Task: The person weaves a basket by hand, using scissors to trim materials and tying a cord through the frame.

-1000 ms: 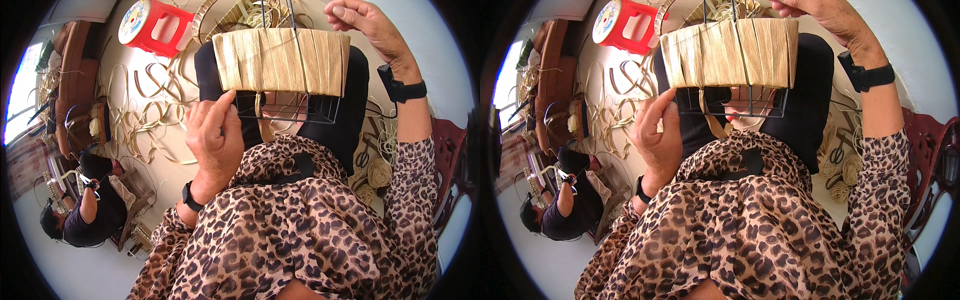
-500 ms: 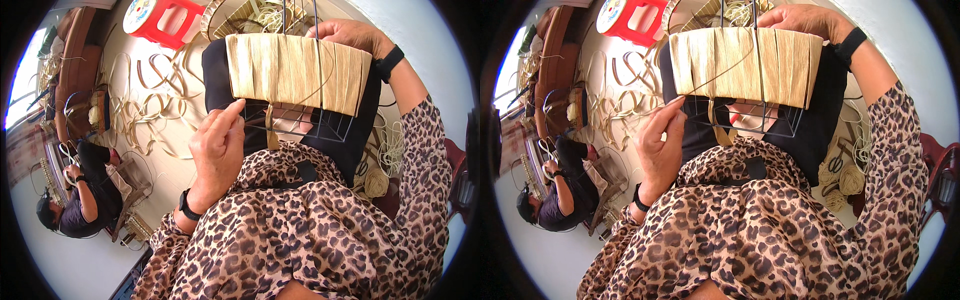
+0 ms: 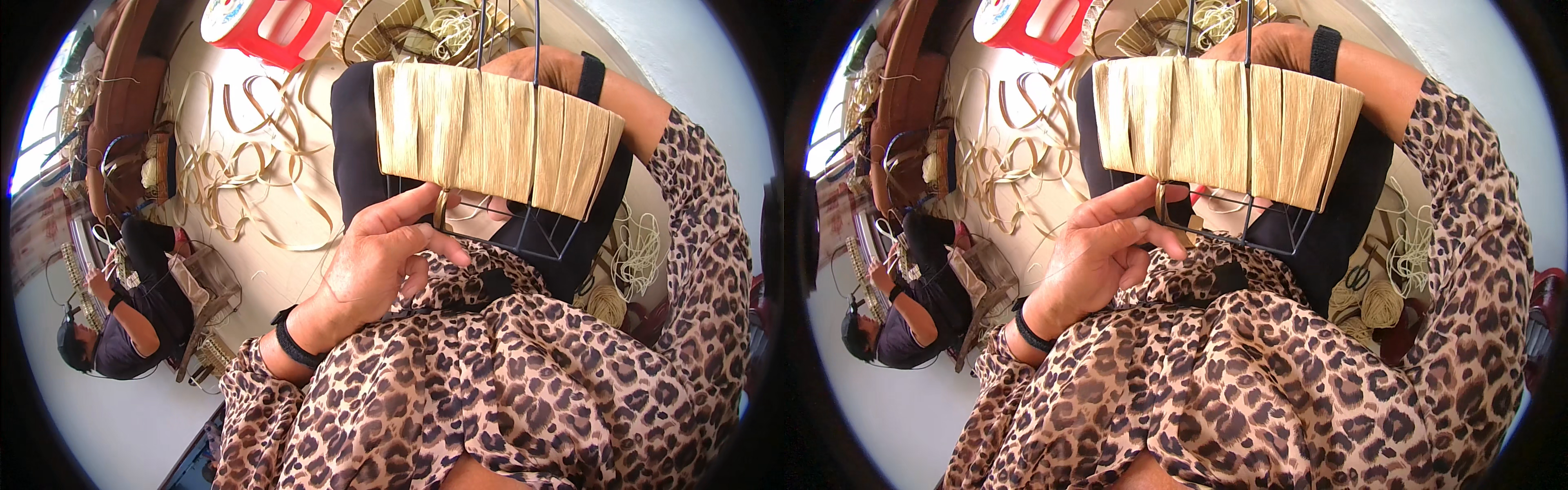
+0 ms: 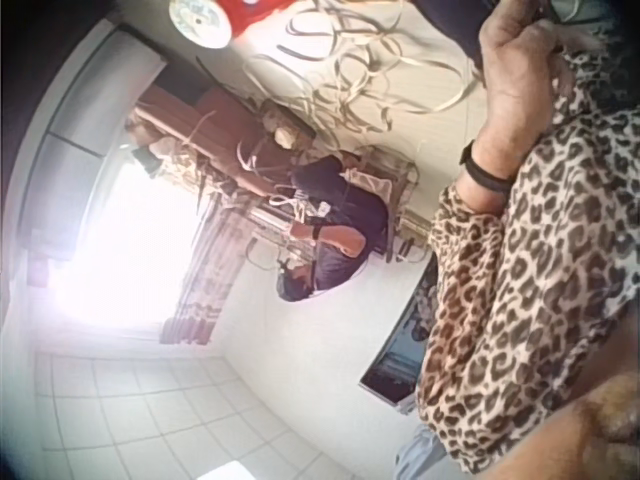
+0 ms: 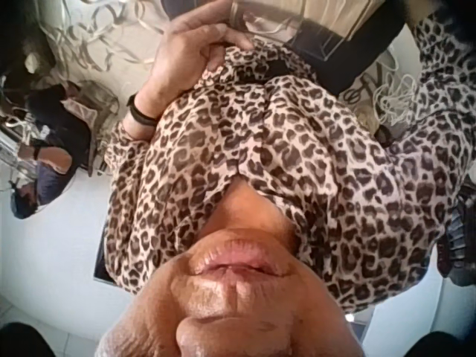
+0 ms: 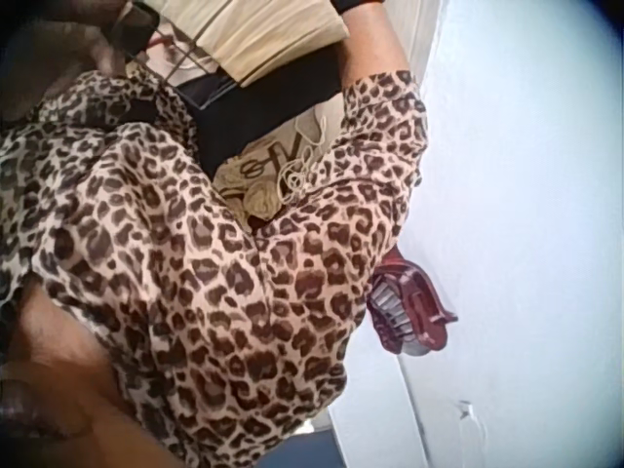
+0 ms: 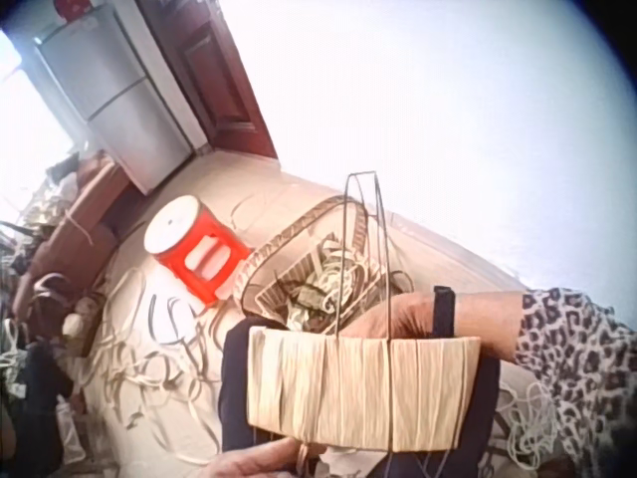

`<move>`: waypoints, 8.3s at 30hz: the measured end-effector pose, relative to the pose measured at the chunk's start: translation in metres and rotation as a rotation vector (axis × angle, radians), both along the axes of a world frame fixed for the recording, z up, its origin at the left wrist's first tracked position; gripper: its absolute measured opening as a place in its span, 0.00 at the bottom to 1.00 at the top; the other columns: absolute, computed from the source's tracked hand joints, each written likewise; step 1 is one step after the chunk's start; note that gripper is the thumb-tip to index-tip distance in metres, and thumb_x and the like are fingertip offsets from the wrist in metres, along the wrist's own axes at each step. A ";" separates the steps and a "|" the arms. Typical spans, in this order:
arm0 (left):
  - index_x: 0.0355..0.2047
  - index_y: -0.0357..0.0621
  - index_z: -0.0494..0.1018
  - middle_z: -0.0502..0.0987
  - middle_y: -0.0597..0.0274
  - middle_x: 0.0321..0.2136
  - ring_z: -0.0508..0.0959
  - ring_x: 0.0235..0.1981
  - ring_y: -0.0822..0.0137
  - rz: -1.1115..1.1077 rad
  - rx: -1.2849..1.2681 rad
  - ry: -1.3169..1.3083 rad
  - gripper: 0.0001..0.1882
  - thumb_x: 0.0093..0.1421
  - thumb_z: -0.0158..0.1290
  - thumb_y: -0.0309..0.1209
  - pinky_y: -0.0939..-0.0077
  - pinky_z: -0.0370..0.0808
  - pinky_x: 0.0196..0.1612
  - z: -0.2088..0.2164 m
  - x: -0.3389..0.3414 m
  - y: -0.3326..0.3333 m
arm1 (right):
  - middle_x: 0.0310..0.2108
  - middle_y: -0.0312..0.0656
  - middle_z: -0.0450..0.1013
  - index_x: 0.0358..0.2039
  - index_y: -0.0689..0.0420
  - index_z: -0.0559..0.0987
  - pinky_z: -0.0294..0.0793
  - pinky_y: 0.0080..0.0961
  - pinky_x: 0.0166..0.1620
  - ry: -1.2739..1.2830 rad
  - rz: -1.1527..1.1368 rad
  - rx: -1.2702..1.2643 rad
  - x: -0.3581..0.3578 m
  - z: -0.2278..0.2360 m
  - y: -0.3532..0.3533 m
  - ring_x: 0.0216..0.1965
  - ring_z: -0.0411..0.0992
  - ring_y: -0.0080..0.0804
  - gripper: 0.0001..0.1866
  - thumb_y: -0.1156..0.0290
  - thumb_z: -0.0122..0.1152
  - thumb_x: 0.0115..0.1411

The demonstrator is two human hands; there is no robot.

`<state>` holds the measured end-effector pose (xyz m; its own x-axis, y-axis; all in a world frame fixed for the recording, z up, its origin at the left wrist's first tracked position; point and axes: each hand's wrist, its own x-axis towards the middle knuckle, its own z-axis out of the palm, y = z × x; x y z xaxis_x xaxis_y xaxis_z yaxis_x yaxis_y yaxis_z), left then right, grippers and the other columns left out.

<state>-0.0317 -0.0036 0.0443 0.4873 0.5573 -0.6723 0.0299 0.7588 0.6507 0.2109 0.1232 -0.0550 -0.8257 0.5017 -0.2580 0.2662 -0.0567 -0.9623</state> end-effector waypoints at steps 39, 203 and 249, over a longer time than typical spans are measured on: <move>0.29 0.35 0.69 0.73 0.58 0.23 0.73 0.12 0.70 0.228 0.031 0.132 0.09 0.61 0.45 0.29 0.84 0.64 0.09 -0.011 0.027 0.007 | 0.34 0.42 0.76 0.40 0.65 0.76 0.73 0.22 0.33 -0.274 -0.213 -0.232 0.057 -0.007 0.013 0.29 0.71 0.22 0.18 0.63 0.59 0.55; 0.42 0.32 0.65 0.73 0.61 0.21 0.72 0.15 0.75 0.085 0.248 -0.076 0.10 0.62 0.44 0.26 0.86 0.67 0.17 -0.034 0.052 0.006 | 0.12 0.29 0.59 0.30 0.59 0.68 0.51 0.11 0.14 -0.045 -1.168 -0.812 -0.068 0.121 -0.176 0.10 0.54 0.13 0.25 0.46 0.41 0.62; 0.52 0.32 0.59 0.73 0.55 0.29 0.72 0.17 0.72 -0.192 -0.065 -0.053 0.20 0.58 0.41 0.25 0.86 0.65 0.16 -0.021 0.032 0.047 | 0.21 0.42 0.68 0.27 0.62 0.68 0.67 0.25 0.23 0.020 -1.051 -0.325 -0.086 0.094 -0.173 0.19 0.67 0.34 0.12 0.69 0.38 0.61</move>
